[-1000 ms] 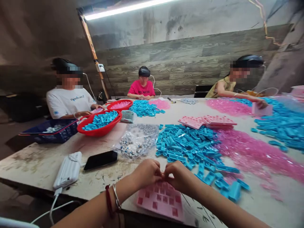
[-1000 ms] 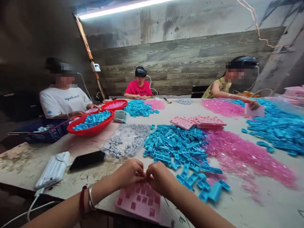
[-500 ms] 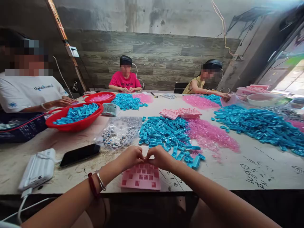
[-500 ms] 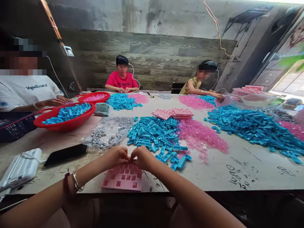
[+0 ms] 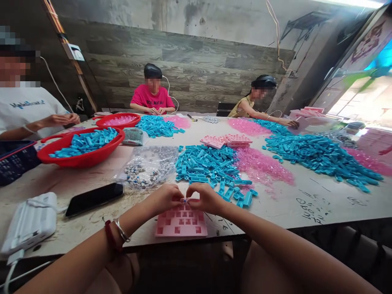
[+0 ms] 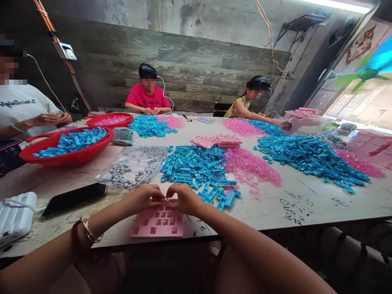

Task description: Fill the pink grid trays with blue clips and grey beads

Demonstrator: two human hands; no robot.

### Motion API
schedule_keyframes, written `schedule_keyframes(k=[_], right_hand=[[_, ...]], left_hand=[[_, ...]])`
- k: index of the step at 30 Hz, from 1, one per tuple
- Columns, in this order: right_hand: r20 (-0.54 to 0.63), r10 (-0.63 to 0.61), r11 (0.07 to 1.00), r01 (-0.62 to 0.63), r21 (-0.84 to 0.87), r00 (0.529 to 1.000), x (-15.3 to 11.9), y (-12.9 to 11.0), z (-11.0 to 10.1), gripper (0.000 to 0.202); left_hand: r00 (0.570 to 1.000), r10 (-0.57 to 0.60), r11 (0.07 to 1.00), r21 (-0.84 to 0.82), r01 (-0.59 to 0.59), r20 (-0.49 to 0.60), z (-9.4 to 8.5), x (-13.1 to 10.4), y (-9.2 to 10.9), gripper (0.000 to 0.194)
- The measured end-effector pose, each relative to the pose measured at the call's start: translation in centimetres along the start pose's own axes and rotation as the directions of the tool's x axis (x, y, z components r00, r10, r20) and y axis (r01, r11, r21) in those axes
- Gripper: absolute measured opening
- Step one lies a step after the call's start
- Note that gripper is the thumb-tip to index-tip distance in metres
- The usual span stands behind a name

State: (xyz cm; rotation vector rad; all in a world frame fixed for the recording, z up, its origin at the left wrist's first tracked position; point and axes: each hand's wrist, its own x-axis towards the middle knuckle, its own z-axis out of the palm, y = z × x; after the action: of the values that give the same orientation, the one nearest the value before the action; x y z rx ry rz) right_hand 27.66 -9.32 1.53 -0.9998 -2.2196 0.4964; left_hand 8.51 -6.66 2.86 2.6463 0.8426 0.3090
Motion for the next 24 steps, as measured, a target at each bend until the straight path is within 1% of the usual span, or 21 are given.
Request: schedule_keyframes(k=[2, 5, 9, 14, 19, 22, 24], right_hand=[[-0.021, 0.039, 0.999, -0.039, 0.02, 0.999, -0.25, 0.25, 0.02, 0.015], [-0.006, 0.066, 0.996, -0.066, 0.06, 0.998, -0.51, 0.52, 0.18, 0.012], [-0.015, 0.029, 0.998, -0.028, 0.061, 0.999, -0.41, 0.37, 0.53, 0.01], [-0.002, 0.034, 0.998, -0.034, 0.055, 0.999, -0.32, 0.15, 0.66, 0.011], [-0.002, 0.025, 0.998, -0.025, 0.058, 1.0, -0.44, 0.59, 0.73, 0.014], [0.001, -0.007, 0.999, 0.007, 0.048, 1.0, -0.46, 0.92, 0.89, 0.012], [0.005, -0.031, 0.999, 0.031, 0.044, 0.999, -0.46, 1.01, 0.99, 0.009]], left_hand=[[1.0, -0.01, 1.0, 0.012, 0.01, -0.004, 0.03, 0.01, -0.03, 0.012], [1.0, -0.017, 1.0, 0.013, 0.017, -0.008, 0.08, 0.05, -0.01, 0.011], [0.999, -0.022, 1.0, 0.019, 0.022, -0.038, 0.36, 0.02, -0.1, 0.007], [0.998, -0.031, 0.999, 0.03, 0.033, -0.05, 0.51, -0.03, -0.07, 0.005], [0.998, -0.03, 0.998, 0.052, 0.033, -0.056, 0.37, -0.15, 0.22, 0.009], [0.996, -0.022, 0.997, 0.07, 0.028, -0.084, 0.63, -0.21, 0.31, 0.01], [0.992, -0.019, 0.998, 0.051, 0.026, -0.122, 0.87, -0.19, 0.33, 0.01]])
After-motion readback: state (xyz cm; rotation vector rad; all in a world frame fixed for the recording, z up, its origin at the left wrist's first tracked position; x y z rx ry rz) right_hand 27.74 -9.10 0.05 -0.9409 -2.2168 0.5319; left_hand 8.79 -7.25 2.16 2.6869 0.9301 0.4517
